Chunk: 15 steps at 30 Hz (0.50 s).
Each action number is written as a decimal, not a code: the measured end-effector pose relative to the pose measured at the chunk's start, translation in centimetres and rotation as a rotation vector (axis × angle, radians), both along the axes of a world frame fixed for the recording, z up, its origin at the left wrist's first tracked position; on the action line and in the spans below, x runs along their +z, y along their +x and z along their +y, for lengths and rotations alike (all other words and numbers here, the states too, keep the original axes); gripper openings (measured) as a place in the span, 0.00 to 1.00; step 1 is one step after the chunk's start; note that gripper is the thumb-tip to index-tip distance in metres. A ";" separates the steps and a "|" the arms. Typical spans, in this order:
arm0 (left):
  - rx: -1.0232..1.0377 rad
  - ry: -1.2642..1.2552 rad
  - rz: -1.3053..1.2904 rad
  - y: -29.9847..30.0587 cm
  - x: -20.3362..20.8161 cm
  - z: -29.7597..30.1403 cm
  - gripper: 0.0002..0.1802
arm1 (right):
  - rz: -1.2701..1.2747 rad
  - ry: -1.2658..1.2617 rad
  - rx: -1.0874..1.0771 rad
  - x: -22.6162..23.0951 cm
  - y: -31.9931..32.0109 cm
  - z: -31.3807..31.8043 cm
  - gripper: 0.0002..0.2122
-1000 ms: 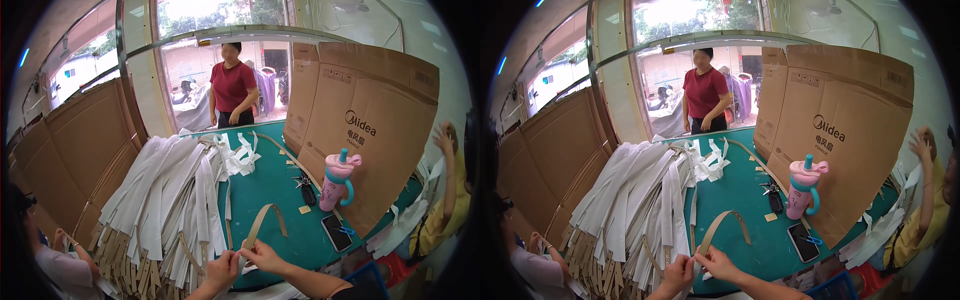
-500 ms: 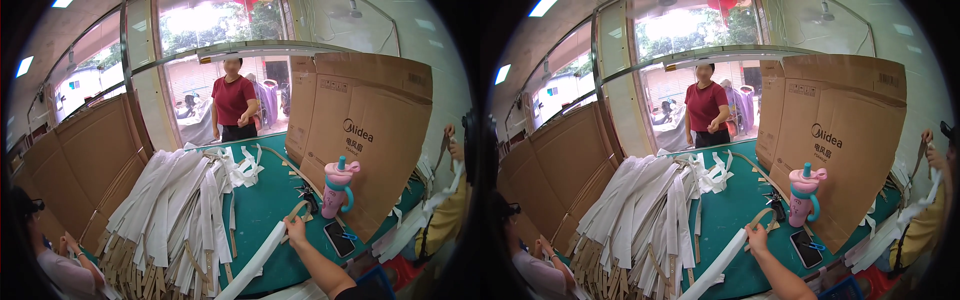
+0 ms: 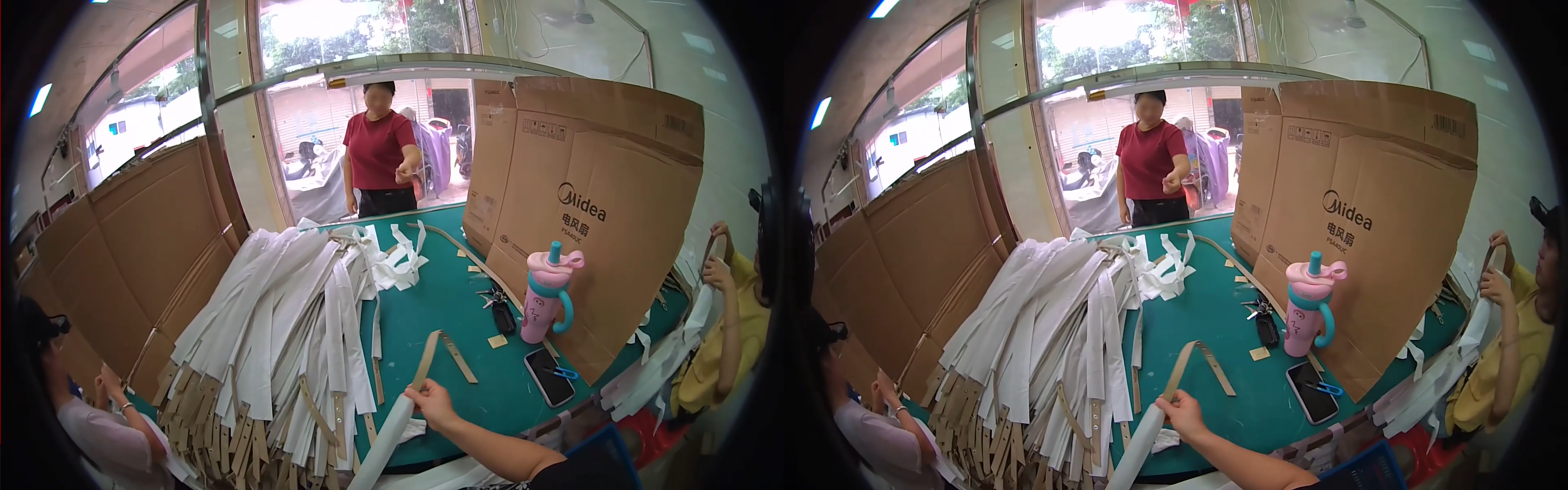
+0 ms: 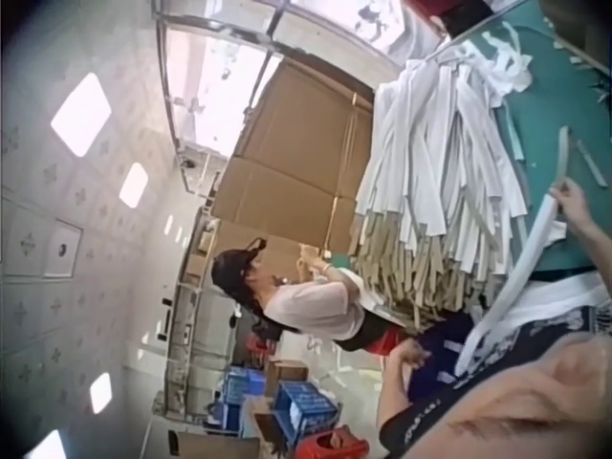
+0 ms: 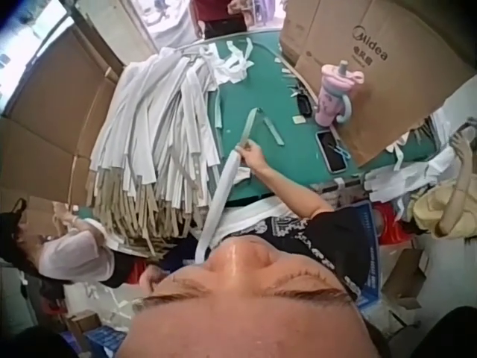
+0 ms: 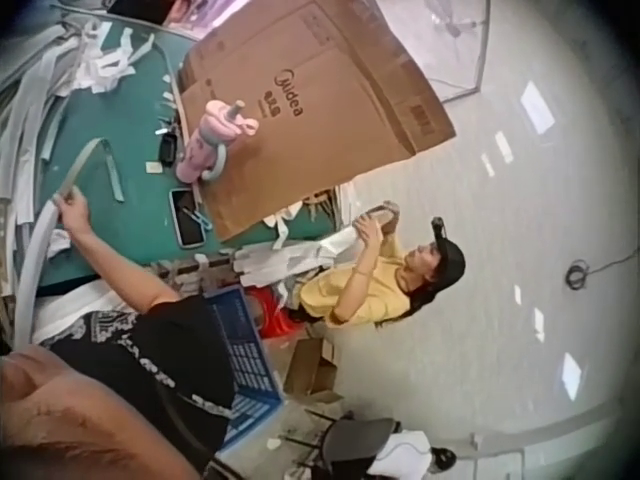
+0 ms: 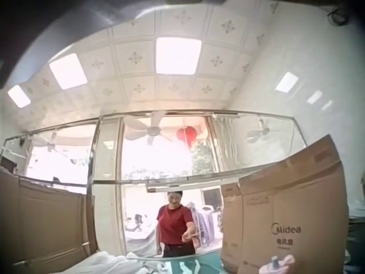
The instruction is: Attaching white fabric or adhesive strips onto brown belt components on a factory workbench.
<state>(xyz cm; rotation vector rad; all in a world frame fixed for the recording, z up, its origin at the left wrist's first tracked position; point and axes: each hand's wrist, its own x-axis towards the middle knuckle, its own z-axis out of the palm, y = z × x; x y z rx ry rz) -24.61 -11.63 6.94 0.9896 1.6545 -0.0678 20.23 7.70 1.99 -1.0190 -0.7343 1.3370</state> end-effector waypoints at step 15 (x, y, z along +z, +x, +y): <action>-0.077 0.629 -0.605 27.6 -4.1 16.1 0.15 | 0.016 -0.132 0.265 0.9 -0.1 -3.6 0.10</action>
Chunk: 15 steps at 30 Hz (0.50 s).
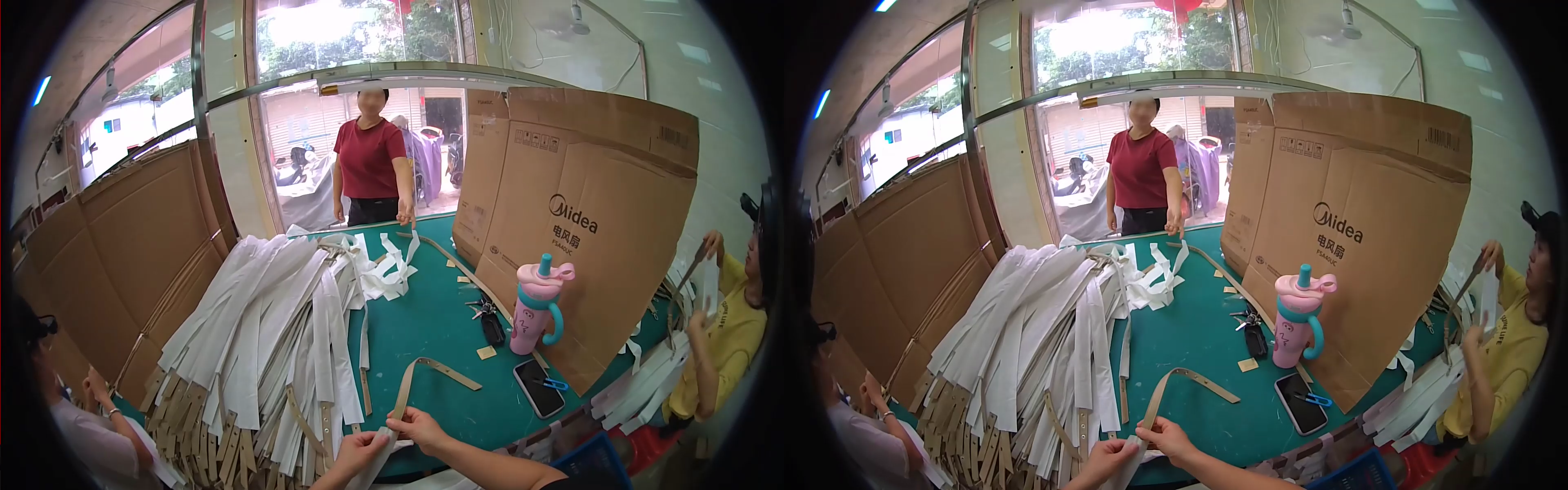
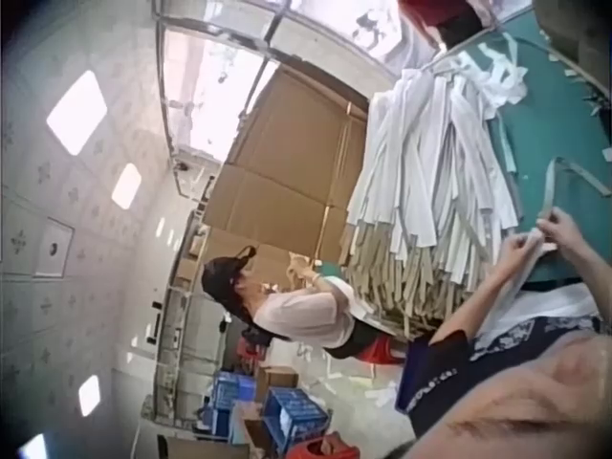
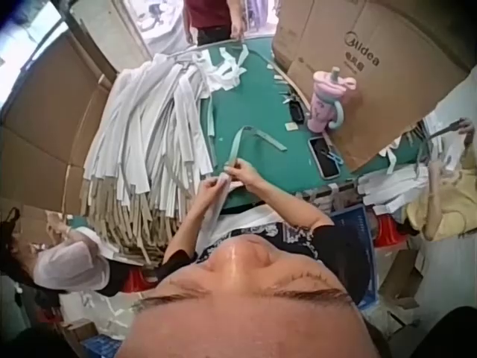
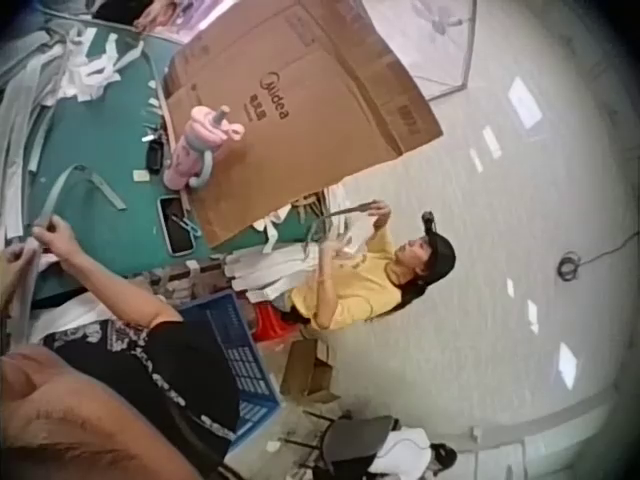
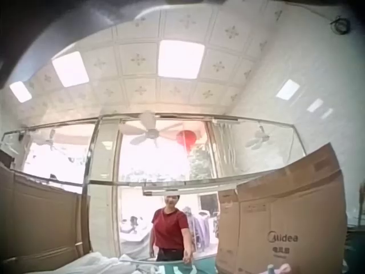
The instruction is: Attaching white fabric or adhesive strips onto brown belt components on a factory workbench.
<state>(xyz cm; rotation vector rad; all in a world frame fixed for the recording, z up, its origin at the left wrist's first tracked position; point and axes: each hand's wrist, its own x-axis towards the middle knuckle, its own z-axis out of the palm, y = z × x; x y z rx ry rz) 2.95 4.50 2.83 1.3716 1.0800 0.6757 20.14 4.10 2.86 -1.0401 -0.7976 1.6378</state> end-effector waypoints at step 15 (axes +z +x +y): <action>0.199 0.030 -0.062 -1.6 -2.2 -0.7 0.15 | -0.225 0.111 0.019 -0.9 -1.7 0.5 0.10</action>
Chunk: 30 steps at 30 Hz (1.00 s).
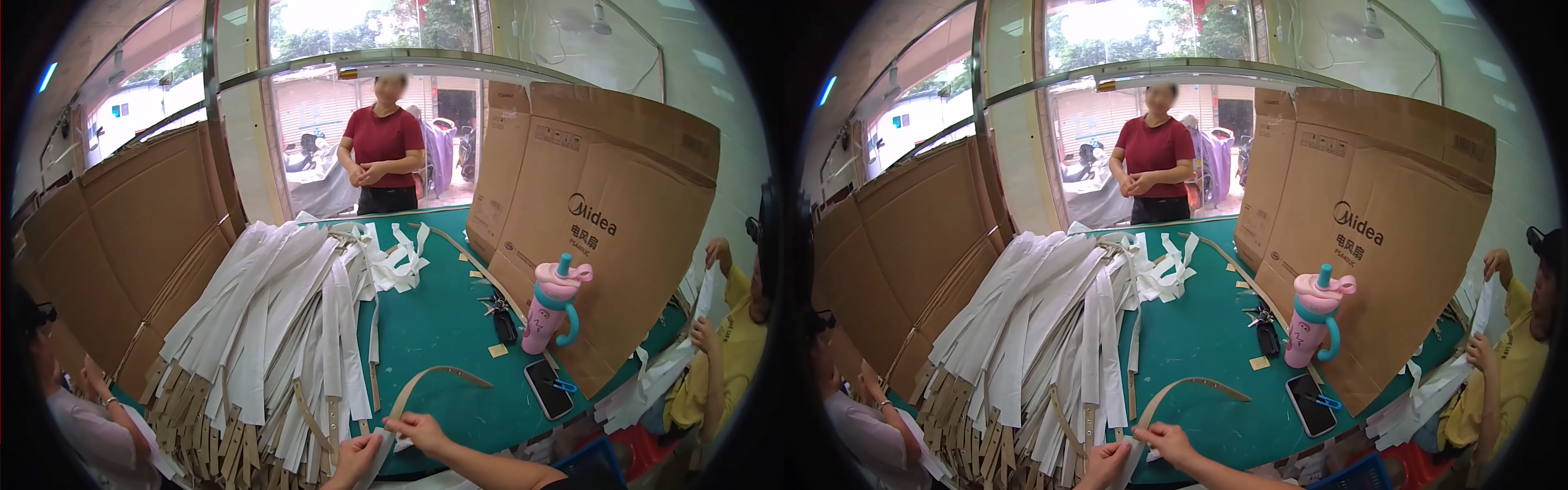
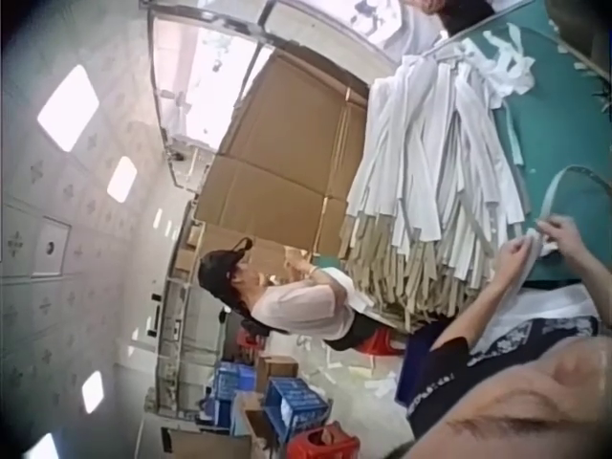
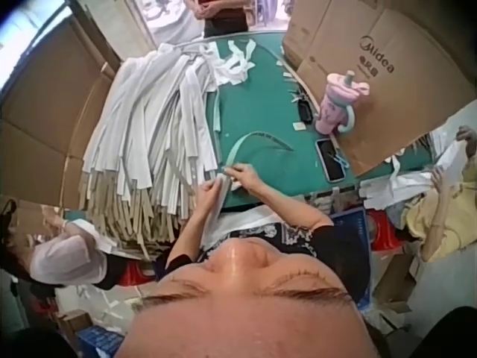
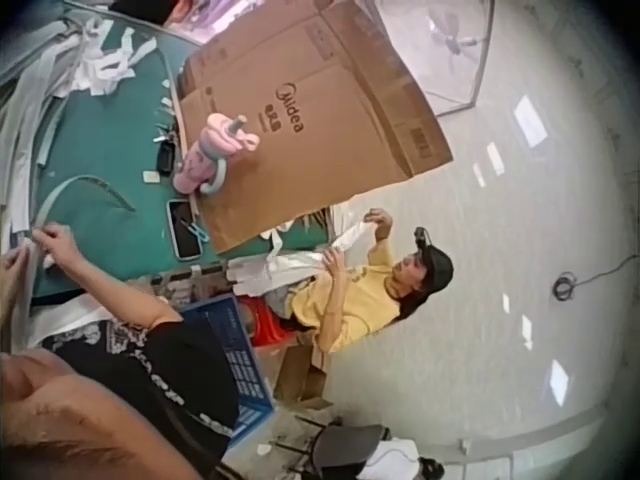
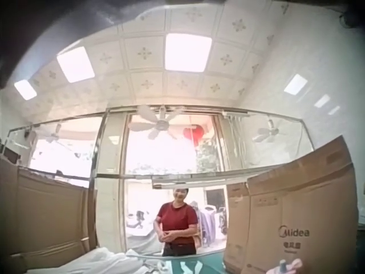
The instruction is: Attaching white fabric or adhesive strips onto brown belt components on a factory workbench.
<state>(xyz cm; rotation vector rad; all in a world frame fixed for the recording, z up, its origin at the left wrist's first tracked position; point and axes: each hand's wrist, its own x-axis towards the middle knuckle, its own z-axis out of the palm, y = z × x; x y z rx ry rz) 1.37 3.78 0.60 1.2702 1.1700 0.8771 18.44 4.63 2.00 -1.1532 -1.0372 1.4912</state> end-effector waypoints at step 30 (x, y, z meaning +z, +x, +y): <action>-0.038 0.184 0.248 2.3 4.3 -1.5 0.14 | 0.216 0.293 -0.036 2.9 0.5 0.9 0.23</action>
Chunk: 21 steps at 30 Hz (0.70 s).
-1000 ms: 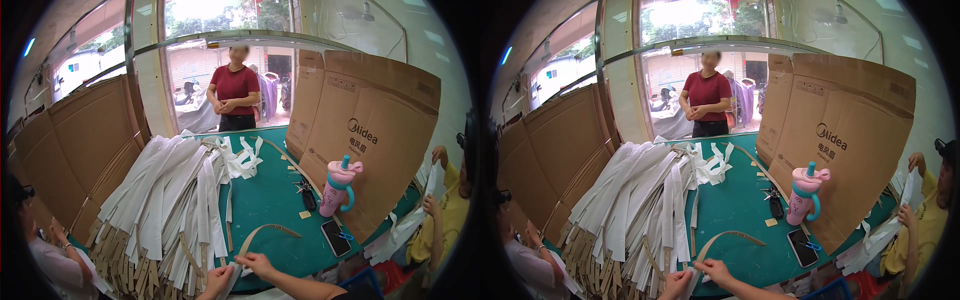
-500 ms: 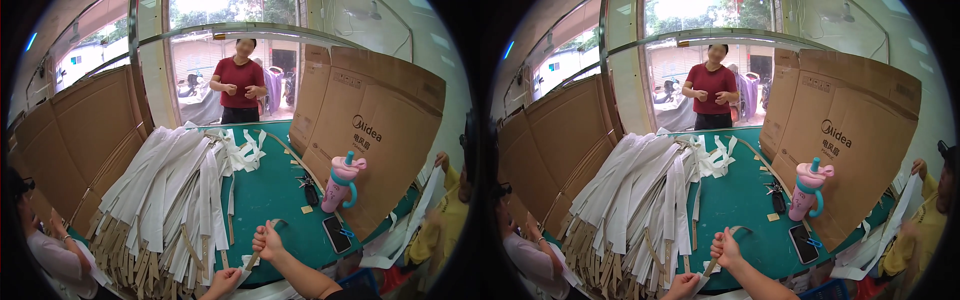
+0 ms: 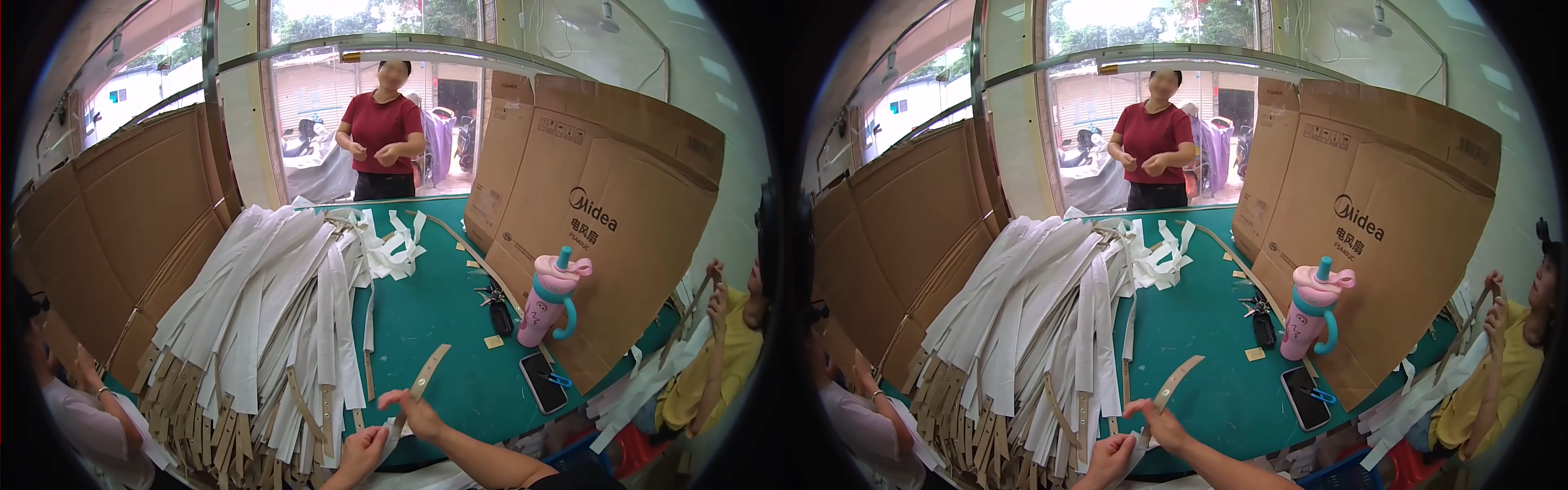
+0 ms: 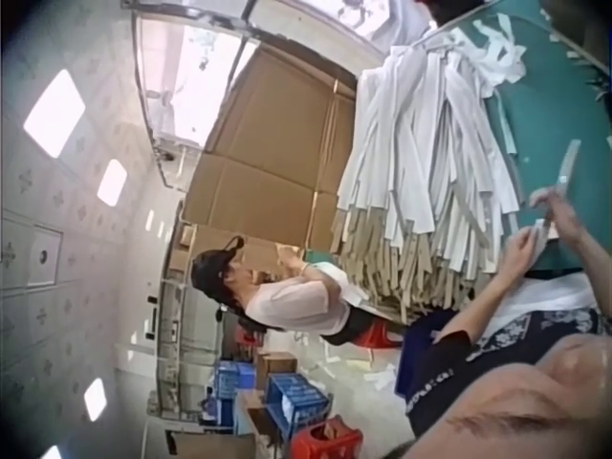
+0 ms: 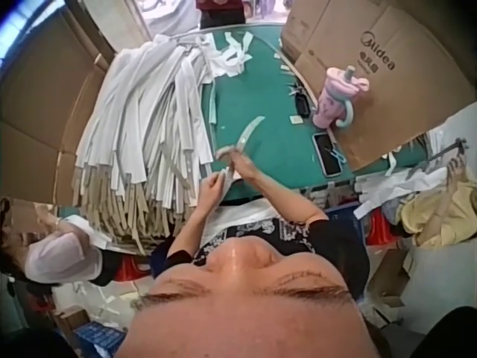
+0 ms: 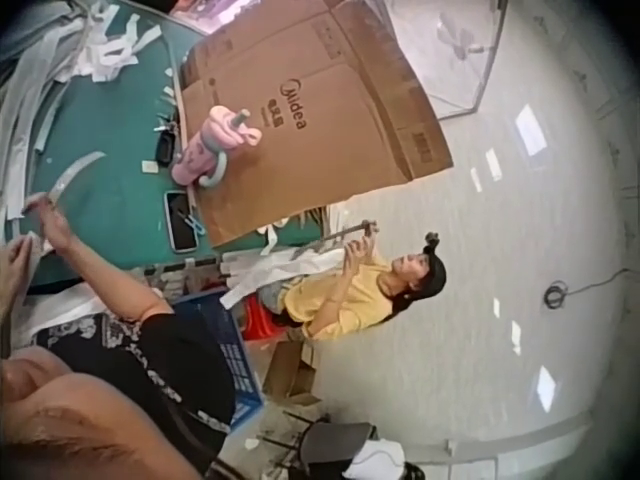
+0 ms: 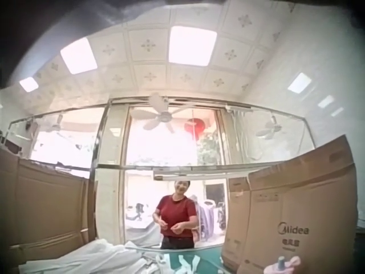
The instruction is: Attaching white fabric or adhesive strips onto brown belt components on a factory workbench.
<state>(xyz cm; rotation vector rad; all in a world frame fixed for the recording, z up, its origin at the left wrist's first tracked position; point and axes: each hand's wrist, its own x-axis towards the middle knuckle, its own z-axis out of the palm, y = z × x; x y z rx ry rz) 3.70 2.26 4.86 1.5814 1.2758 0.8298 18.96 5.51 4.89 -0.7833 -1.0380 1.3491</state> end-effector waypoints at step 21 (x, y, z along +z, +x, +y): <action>-0.044 0.016 -0.241 -1.4 1.2 0.7 0.12 | -0.075 -0.083 0.384 -0.1 -2.4 -0.5 0.25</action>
